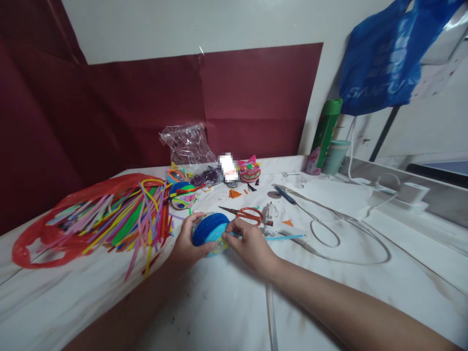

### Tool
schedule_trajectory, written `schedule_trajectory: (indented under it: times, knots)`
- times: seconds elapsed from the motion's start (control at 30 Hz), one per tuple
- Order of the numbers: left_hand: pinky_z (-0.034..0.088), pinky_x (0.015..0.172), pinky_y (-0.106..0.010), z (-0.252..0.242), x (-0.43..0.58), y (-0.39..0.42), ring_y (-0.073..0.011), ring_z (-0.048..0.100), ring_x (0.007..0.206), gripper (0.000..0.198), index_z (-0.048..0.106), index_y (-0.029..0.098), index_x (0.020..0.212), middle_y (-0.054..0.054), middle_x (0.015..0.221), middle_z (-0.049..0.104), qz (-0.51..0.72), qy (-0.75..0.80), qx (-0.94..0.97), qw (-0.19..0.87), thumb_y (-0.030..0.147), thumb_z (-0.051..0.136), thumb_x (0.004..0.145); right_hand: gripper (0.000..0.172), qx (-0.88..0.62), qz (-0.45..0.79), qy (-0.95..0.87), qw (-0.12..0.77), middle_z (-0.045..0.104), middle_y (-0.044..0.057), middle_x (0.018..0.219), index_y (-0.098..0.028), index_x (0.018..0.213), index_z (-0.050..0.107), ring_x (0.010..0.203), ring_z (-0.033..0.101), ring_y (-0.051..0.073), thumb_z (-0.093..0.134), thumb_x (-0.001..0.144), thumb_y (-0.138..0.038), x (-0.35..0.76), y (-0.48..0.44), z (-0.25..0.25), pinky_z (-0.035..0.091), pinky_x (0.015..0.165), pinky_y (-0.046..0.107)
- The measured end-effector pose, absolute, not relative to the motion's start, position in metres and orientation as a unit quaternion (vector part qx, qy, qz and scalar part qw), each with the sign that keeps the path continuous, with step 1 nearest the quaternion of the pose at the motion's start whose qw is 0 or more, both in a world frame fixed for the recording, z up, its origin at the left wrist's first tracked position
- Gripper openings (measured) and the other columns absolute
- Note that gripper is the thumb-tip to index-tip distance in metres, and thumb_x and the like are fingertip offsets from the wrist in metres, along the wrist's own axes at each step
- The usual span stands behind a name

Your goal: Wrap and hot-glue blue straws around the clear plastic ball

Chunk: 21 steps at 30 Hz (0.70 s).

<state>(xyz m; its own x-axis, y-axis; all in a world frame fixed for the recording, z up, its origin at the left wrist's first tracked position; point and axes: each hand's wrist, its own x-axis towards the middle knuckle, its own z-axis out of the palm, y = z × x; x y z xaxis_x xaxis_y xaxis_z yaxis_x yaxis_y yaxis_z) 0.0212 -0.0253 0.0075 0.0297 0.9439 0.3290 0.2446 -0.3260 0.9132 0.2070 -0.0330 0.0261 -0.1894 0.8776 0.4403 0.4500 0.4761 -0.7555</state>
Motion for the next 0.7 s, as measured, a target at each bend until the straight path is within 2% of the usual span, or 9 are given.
schedule_trajectory:
  times: [0.4, 0.7]
  knots:
    - [0.047, 0.080, -0.036, 0.024, 0.030, -0.036, -0.0242, 0.057, 0.096, 0.063, 0.044, 0.022, 0.113, -0.005, 0.103, 0.056, 0.497, 0.523, 0.621, 0.306, 0.034, 0.073, 0.059, 0.005, -0.452, 0.239, -0.738, 0.441, 0.061, 0.000, 0.069, -0.019, 0.073, 0.055, 0.066, 0.056, 0.015, 0.058, 0.075, -0.016, 0.205, -0.035, 0.026, 0.042, 0.061, 0.024]
    - [0.048, 0.080, -0.035, 0.029, 0.030, -0.038, -0.0244, 0.058, 0.096, 0.062, 0.045, 0.022, 0.114, -0.006, 0.106, 0.056, 0.494, 0.529, 0.611, 0.321, 0.029, 0.072, 0.058, 0.003, -0.460, 0.243, -0.731, 0.441, 0.062, 0.000, 0.067, -0.019, 0.075, 0.056, 0.065, 0.056, 0.015, 0.058, 0.075, -0.016, 0.207, -0.033, 0.026, 0.040, 0.058, 0.023]
